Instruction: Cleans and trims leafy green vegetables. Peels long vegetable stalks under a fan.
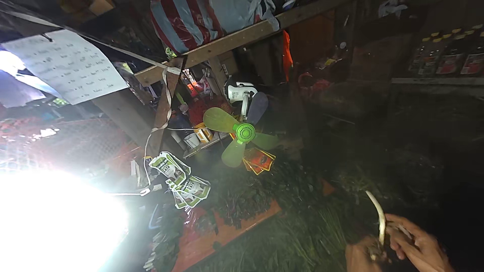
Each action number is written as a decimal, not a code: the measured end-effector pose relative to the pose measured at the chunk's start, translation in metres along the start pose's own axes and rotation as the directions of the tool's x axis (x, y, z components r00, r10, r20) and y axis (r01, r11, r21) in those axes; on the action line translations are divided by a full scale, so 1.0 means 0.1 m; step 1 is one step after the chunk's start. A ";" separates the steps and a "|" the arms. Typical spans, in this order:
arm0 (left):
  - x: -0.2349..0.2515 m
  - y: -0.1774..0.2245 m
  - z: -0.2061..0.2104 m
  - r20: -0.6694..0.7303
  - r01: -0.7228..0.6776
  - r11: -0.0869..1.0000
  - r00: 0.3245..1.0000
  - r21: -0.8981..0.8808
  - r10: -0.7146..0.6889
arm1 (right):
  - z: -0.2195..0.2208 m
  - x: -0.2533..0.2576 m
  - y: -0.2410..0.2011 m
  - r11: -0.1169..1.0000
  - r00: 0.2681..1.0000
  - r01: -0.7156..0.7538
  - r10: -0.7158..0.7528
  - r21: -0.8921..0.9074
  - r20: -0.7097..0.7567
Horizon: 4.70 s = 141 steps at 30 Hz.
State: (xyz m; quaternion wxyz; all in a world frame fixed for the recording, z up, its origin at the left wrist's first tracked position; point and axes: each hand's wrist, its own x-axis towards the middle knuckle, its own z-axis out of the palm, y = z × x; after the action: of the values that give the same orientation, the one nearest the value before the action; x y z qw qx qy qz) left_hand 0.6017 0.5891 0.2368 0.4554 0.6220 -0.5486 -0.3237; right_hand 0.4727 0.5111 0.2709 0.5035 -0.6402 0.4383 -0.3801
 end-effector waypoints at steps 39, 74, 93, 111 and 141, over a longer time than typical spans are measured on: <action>-0.23 -0.10 -0.21 -0.161 0.054 0.962 0.982 -0.267 -0.100 | 0.28 -0.34 -0.08 0.894 0.894 0.307 -0.153 -0.328 0.420; -0.17 -0.03 -0.25 -0.118 0.010 0.990 0.993 -0.142 -0.027 | 0.19 -0.19 0.21 0.756 0.957 0.000 -0.190 0.655 0.220; 0.04 0.11 -0.04 -0.280 0.015 0.921 0.951 -0.389 -0.134 | 0.33 -0.10 -0.07 0.885 0.984 -0.179 0.152 0.430 0.097; 0.06 0.20 -0.01 -0.388 -0.065 0.913 0.916 -0.403 -0.107 | 0.49 -0.27 0.03 0.955 0.980 0.186 -0.163 0.230 -0.117; 0.04 0.21 -0.31 -0.296 -0.023 0.955 0.953 -0.295 -0.069 | 0.47 -0.11 -0.11 0.938 0.963 0.269 -0.269 0.220 -0.031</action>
State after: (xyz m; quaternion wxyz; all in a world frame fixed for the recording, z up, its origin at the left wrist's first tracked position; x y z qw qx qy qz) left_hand 0.6221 0.5918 0.2677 0.6180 0.5958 -0.4103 -0.3079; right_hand 0.5147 0.5376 0.2720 0.5151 -0.6336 0.3017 -0.4921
